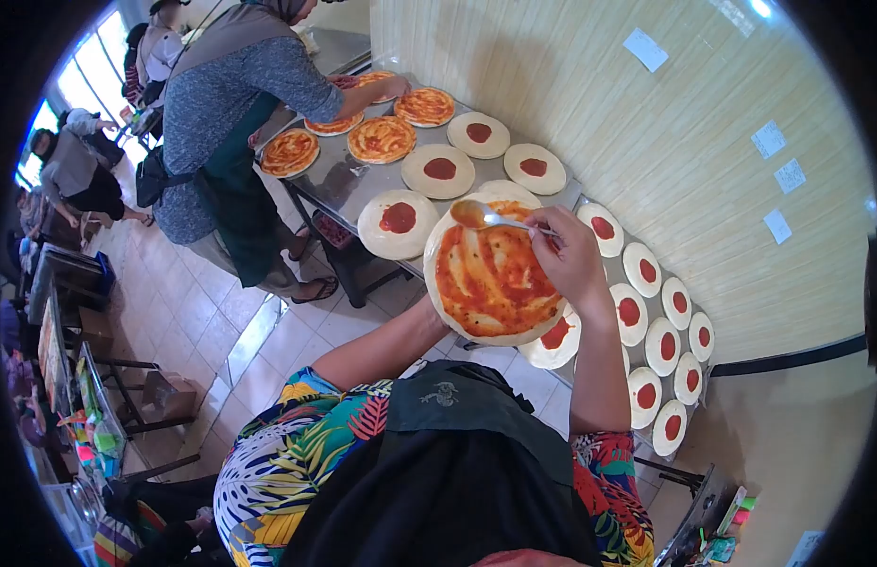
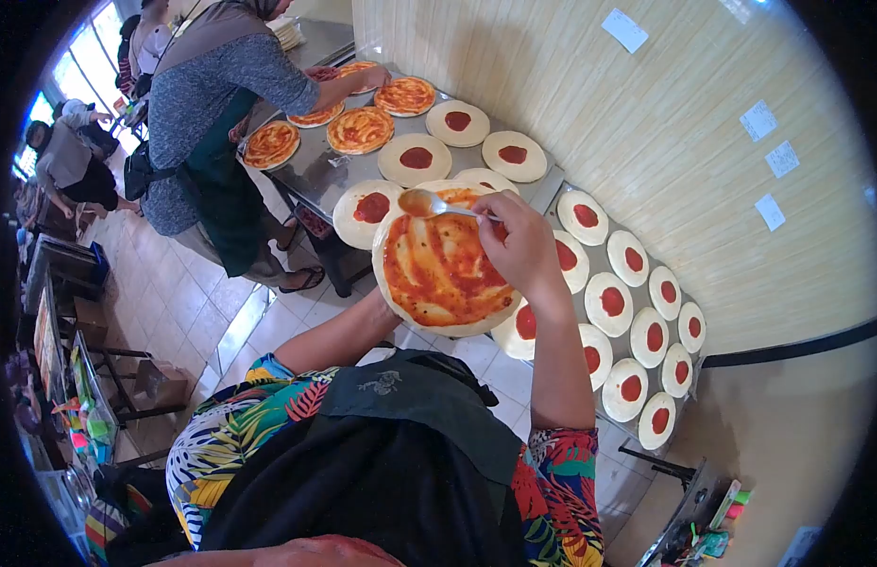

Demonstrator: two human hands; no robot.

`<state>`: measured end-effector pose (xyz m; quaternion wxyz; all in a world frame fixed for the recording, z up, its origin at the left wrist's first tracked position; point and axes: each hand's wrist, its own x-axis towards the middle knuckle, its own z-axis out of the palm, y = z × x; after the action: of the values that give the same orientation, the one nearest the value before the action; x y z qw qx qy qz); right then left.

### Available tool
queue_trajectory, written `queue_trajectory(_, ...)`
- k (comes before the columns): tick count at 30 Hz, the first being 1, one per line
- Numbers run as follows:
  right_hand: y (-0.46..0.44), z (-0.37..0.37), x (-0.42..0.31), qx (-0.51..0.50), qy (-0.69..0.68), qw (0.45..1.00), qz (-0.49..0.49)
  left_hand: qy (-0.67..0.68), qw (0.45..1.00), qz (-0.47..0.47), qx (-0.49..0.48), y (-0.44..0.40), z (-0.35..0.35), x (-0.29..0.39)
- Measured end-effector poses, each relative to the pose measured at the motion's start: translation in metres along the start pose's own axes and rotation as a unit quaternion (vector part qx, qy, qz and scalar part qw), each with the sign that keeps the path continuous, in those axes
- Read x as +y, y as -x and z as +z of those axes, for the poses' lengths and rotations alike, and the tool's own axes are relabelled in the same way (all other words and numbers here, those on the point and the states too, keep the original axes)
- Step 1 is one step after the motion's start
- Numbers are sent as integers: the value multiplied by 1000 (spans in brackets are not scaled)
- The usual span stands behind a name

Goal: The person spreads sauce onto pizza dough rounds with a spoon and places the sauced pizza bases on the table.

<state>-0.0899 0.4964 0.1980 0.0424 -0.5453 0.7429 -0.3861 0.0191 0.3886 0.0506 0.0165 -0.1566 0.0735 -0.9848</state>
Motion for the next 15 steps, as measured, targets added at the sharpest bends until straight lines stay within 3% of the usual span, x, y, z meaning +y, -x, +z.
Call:
queue_trajectory(6,20,-2,-25,-80,-9,997,-8,-25,999,-2,-23,2,9,-4)
queue_trajectory(7,18,2,-25,-82,-9,997,-8,-24,999,-1,-23,3,6,-4)
queue_trajectory(9,9,10,-21,34,19,999,-27,-9,1000,3,-27,2,1,-5)
queue_trajectory(12,9,-5,-19,41,90,995,9,-7,1000,20,-23,5,1,-5)
queue_trajectory(15,17,-3,-42,-27,37,999,27,-35,999,20,-9,11,0,-2)
